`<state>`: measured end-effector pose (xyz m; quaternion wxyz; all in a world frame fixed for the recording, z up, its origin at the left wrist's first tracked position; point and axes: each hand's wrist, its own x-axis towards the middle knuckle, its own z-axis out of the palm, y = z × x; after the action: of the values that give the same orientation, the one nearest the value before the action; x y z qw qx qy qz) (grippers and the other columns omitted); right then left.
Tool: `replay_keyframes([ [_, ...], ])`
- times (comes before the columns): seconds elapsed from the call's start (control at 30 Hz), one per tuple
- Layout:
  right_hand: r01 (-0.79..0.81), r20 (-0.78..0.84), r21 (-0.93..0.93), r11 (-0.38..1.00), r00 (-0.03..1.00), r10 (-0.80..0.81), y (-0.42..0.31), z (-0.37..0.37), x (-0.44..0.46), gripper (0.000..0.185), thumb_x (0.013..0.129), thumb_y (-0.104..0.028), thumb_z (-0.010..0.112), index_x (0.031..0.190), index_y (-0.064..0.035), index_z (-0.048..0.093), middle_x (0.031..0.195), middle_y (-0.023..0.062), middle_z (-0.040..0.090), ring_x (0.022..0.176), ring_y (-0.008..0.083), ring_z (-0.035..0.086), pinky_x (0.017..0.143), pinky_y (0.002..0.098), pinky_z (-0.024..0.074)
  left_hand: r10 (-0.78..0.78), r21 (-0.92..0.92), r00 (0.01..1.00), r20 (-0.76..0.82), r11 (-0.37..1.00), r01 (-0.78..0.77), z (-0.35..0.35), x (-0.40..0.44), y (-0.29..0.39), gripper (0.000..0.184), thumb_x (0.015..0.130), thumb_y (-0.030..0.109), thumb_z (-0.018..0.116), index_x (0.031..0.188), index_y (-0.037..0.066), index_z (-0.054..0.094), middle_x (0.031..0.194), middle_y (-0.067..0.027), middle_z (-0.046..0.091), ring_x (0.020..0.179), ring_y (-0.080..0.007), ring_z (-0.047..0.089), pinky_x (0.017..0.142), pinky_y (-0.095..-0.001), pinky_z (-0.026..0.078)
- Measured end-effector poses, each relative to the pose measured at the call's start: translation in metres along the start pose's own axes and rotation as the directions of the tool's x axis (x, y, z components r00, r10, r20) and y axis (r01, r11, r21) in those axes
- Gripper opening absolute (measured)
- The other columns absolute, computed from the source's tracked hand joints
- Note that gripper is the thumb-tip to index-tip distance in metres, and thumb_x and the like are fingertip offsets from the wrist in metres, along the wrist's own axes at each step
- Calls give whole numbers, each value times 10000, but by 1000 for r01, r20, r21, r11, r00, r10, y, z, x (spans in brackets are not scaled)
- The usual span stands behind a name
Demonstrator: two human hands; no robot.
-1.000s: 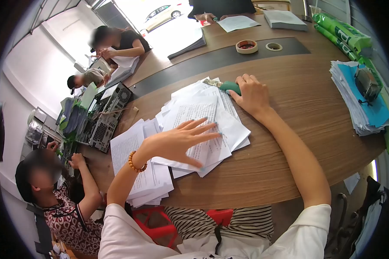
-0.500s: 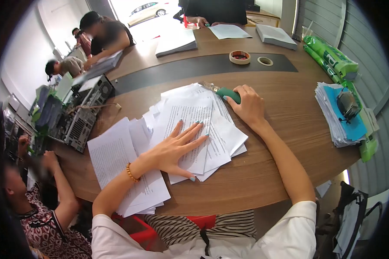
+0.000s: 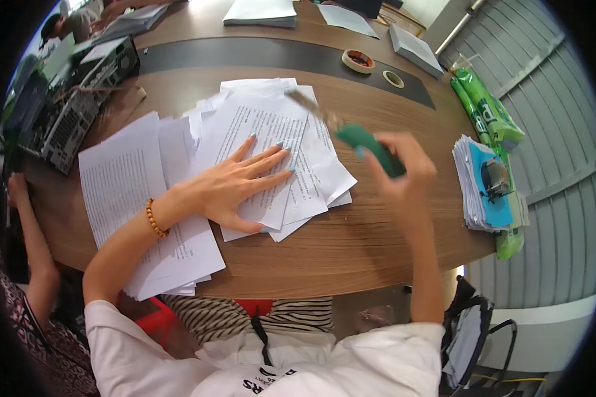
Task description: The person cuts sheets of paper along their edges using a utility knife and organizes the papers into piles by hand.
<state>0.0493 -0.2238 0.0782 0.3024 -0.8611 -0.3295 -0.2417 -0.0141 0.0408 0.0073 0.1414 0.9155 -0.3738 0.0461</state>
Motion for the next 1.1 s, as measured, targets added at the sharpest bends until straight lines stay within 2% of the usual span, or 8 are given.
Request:
replay_keyframes([
  [0.23, -198, 83, -82, 977, 975, 205, -44, -41, -91, 269, 679, -66, 731, 909, -10, 603, 838, 128, 611, 746, 266, 598, 665, 318, 466, -167, -56, 979, -116, 985, 162, 8, 16, 12, 607, 907, 410, 453, 1347, 2, 362, 1409, -235, 307, 1346, -313, 244, 1093, -553, 114],
  [0.37, -174, 77, -127, 977, 980, 184, -40, -37, -113, 288, 656, -61, 746, 905, -9, 611, 849, 125, 621, 744, 274, 598, 656, 334, 474, -287, -130, 931, -225, 956, 263, 12, 16, 9, 503, 942, 322, 405, 1326, -2, 391, 1392, -218, 350, 1346, -311, 247, 1102, -527, 118],
  [0.43, -159, 118, -116, 980, 978, 173, -42, -34, -118, 290, 652, -67, 753, 901, -11, 615, 849, 122, 624, 743, 270, 600, 652, 335, 477, -406, -9, 872, -274, 907, 420, 12, 11, 6, 426, 948, 225, 392, 1303, -9, 418, 1394, -203, 358, 1346, -306, 248, 1104, -514, 131],
  [0.57, -143, 173, -61, 988, 973, 152, -46, -25, -122, 296, 646, -87, 771, 893, -16, 623, 844, 114, 632, 737, 260, 605, 641, 336, 484, -456, -232, 837, -302, 887, 399, 6, 9, 5, 382, 938, 177, 417, 1261, -20, 466, 1334, -204, 437, 1296, -312, 343, 1100, -493, 171],
  [0.9, -154, 139, -96, 983, 976, 166, -46, -9, -120, 282, 659, -80, 759, 899, -17, 624, 845, 118, 631, 740, 260, 607, 637, 336, 486, -438, -267, 837, -326, 893, 363, 15, 9, 4, 377, 934, 166, 415, 1239, -47, 475, 1345, -240, 404, 1283, -351, 348, 1098, -478, 197],
  [0.97, -104, 98, -123, 987, 988, 116, -48, -5, -119, 287, 665, -87, 756, 909, -18, 621, 851, 116, 626, 736, 261, 602, 629, 336, 483, -395, -80, 827, -401, 914, 398, 26, 9, 2, 408, 930, 164, 404, 1253, -83, 436, 1376, -275, 333, 1300, -377, 306, 1104, -463, 190],
  [1.0, -106, 100, -123, 987, 988, 119, -49, -2, -118, 287, 665, -87, 756, 909, -18, 621, 851, 116, 626, 736, 261, 602, 629, 336, 483, -397, -82, 827, -398, 913, 398, 29, 9, 3, 408, 930, 164, 404, 1253, -83, 436, 1376, -275, 333, 1300, -377, 306, 1104, -463, 190],
  [1.1, -89, 93, -160, 983, 990, 105, -51, 1, -115, 292, 669, -97, 753, 917, -20, 619, 853, 113, 620, 727, 265, 593, 624, 338, 480, -383, 183, 865, -323, 872, 454, 33, 9, 5, 448, 928, 176, 386, 1275, -107, 389, 1392, -289, 290, 1320, -380, 267, 1110, -450, 178],
])
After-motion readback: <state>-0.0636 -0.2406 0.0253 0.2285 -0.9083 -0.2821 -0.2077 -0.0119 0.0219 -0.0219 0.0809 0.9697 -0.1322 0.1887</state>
